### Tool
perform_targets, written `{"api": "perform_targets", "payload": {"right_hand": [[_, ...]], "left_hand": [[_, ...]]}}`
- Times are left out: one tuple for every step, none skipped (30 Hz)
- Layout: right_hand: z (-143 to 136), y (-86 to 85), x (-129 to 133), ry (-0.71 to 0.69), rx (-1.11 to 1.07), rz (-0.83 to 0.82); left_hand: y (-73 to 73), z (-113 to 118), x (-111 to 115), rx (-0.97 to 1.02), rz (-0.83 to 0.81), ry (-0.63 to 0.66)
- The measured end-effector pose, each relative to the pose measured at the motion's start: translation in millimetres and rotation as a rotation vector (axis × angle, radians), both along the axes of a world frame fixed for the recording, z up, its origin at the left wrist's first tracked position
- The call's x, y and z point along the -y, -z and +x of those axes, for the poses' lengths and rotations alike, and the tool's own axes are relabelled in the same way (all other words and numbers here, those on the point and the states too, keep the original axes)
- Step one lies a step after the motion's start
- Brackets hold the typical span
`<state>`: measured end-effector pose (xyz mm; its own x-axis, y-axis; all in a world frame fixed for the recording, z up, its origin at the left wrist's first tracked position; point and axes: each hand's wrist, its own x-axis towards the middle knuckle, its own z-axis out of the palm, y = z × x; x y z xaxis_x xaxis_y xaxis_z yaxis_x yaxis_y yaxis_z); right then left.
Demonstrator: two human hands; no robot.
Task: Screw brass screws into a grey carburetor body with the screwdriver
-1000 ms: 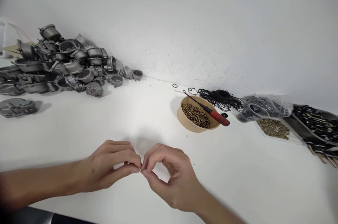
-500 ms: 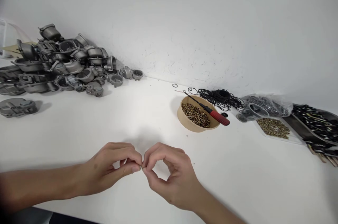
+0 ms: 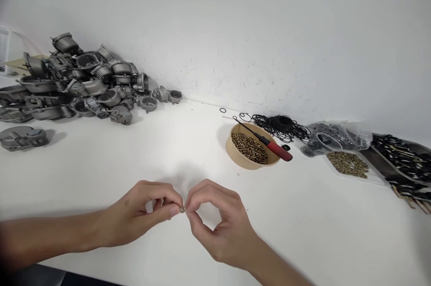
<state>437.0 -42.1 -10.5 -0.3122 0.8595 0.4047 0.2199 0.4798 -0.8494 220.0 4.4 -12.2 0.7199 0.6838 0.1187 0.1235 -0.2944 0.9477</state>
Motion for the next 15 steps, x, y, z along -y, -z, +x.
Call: {"api": "perform_targets", "payload": {"right_hand": [[0.5,-0.1,-0.1,0.009,0.011,0.012],[0.8,-0.4,-0.4,0.018,0.024,0.03],[0.8,-0.9,-0.7,0.026,0.041,0.054],[0.7,-1.6,-1.1,0.035,0.059,0.078],[0.3,-2.6,-1.6,0.042,0.077,0.102],[-0.1,-3.6,-2.0,0.048,0.096,0.123],[-0.5,-4.5,-2.5,0.054,0.114,0.141],[-0.9,-5.2,-3.0,0.061,0.129,0.157],[-1.2,-5.7,-3.3,0.065,0.138,0.17],[-1.3,-5.9,-3.6,0.068,0.143,0.184],[-1.4,-5.7,-3.8,0.071,0.144,0.198],[-1.4,-5.3,-3.9,0.072,0.142,0.21],[-1.3,-4.8,-3.9,0.074,0.141,0.219],[-1.2,-4.2,-3.9,0.077,0.142,0.224],[-1.2,-3.6,-3.9,0.081,0.144,0.227]], "left_hand": [[-1.0,-0.1,-0.7,-0.016,-0.031,-0.005],[-1.5,-0.3,-1.5,-0.03,-0.054,-0.01],[-1.5,-0.5,-2.3,-0.04,-0.073,-0.016],[-1.3,-0.7,-2.9,-0.046,-0.087,-0.017],[-0.9,-1.0,-3.5,-0.05,-0.098,-0.016],[-0.6,-1.1,-3.8,-0.051,-0.107,-0.014],[-0.5,-1.3,-4.0,-0.05,-0.112,-0.012],[-0.7,-1.3,-4.2,-0.052,-0.117,-0.01],[-1.1,-1.3,-4.2,-0.058,-0.123,-0.006],[-1.7,-1.3,-4.3,-0.067,-0.128,-0.005],[-2.4,-1.3,-4.3,-0.077,-0.133,-0.003],[-3.1,-1.3,-4.4,-0.086,-0.137,-0.002],[-3.6,-1.2,-4.4,-0.092,-0.138,-0.001],[-3.9,-1.2,-4.5,-0.094,-0.136,-0.002],[-4.0,-1.3,-4.7,-0.093,-0.131,-0.003]]}}
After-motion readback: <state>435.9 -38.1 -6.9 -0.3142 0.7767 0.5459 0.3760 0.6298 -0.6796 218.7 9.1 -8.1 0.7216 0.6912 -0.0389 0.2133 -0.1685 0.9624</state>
